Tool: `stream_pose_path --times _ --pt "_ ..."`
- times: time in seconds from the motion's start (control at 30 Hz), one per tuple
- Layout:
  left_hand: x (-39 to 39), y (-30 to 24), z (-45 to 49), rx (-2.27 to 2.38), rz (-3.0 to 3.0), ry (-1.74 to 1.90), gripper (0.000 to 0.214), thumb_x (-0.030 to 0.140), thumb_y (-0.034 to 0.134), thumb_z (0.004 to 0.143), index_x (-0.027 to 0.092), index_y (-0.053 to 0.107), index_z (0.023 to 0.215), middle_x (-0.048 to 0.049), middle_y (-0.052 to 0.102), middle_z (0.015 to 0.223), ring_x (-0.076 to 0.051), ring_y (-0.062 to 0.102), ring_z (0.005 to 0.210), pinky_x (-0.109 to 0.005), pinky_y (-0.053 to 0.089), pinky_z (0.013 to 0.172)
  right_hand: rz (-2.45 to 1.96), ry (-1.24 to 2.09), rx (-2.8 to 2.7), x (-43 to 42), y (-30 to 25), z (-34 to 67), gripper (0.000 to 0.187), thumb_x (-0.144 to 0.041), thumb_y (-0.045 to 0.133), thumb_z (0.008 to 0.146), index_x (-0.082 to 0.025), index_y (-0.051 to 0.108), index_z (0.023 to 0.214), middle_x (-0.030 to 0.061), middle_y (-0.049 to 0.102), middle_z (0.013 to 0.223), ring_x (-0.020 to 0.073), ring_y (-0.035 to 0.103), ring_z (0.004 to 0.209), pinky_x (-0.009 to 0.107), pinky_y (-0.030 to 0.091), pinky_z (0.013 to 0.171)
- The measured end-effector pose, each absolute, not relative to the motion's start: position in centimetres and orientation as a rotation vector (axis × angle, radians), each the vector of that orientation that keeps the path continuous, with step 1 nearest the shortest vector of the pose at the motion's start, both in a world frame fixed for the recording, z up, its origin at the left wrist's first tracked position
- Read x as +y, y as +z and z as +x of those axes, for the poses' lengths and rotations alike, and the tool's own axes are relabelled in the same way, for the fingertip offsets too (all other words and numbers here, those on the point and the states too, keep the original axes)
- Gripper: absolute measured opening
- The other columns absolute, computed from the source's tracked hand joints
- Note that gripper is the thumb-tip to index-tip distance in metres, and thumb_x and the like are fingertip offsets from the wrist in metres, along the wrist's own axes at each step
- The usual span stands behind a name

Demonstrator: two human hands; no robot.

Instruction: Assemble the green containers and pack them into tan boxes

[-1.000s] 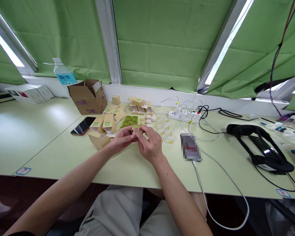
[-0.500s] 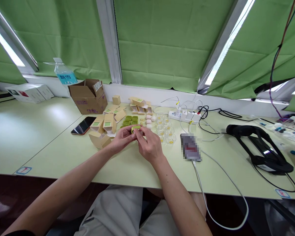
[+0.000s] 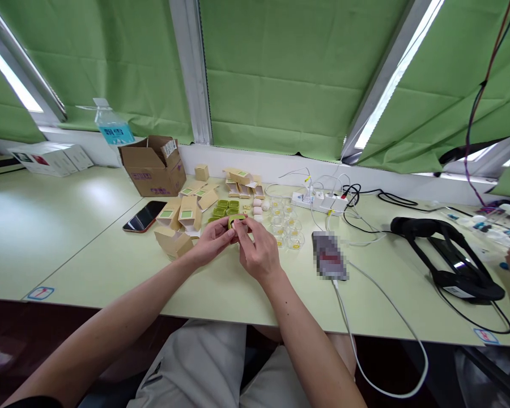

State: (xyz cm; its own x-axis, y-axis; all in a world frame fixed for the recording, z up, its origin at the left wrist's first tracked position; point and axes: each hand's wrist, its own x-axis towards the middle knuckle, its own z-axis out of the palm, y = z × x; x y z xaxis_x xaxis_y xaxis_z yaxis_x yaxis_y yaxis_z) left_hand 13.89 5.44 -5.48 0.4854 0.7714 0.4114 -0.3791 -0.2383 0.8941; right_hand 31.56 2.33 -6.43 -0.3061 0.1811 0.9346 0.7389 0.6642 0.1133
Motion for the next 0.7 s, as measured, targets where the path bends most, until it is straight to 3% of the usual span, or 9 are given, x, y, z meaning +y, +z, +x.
stream_pose_path --times 0.43,0.7 --pt "4.4 -5.3 14.5 0.451 1.629 1.286 0.058 0.063 0.075 0.099 0.020 0.073 0.138 -0.0161 0.078 0.128 -0.029 0.076 0.119 -0.044 0.064 0.102 -0.779 -0.649 -1.821 2.3 -6.7 31.4 0.063 -0.017 0.052 0.110 -0.025 0.042 0.172 0.0202 0.073 0.129 0.0288 0.078 0.108 0.039 0.068 0.087" --pt "4.4 -6.0 14.9 0.553 1.690 1.391 0.058 0.066 0.070 0.101 0.021 0.070 0.138 -0.0151 0.077 0.131 -0.026 0.075 0.120 -0.044 0.061 0.110 -0.793 -0.620 -1.847 2.7 -7.1 31.6 0.060 -0.021 0.053 0.111 -0.024 0.046 0.171 0.0205 0.073 0.130 0.0286 0.078 0.108 0.041 0.069 0.088"
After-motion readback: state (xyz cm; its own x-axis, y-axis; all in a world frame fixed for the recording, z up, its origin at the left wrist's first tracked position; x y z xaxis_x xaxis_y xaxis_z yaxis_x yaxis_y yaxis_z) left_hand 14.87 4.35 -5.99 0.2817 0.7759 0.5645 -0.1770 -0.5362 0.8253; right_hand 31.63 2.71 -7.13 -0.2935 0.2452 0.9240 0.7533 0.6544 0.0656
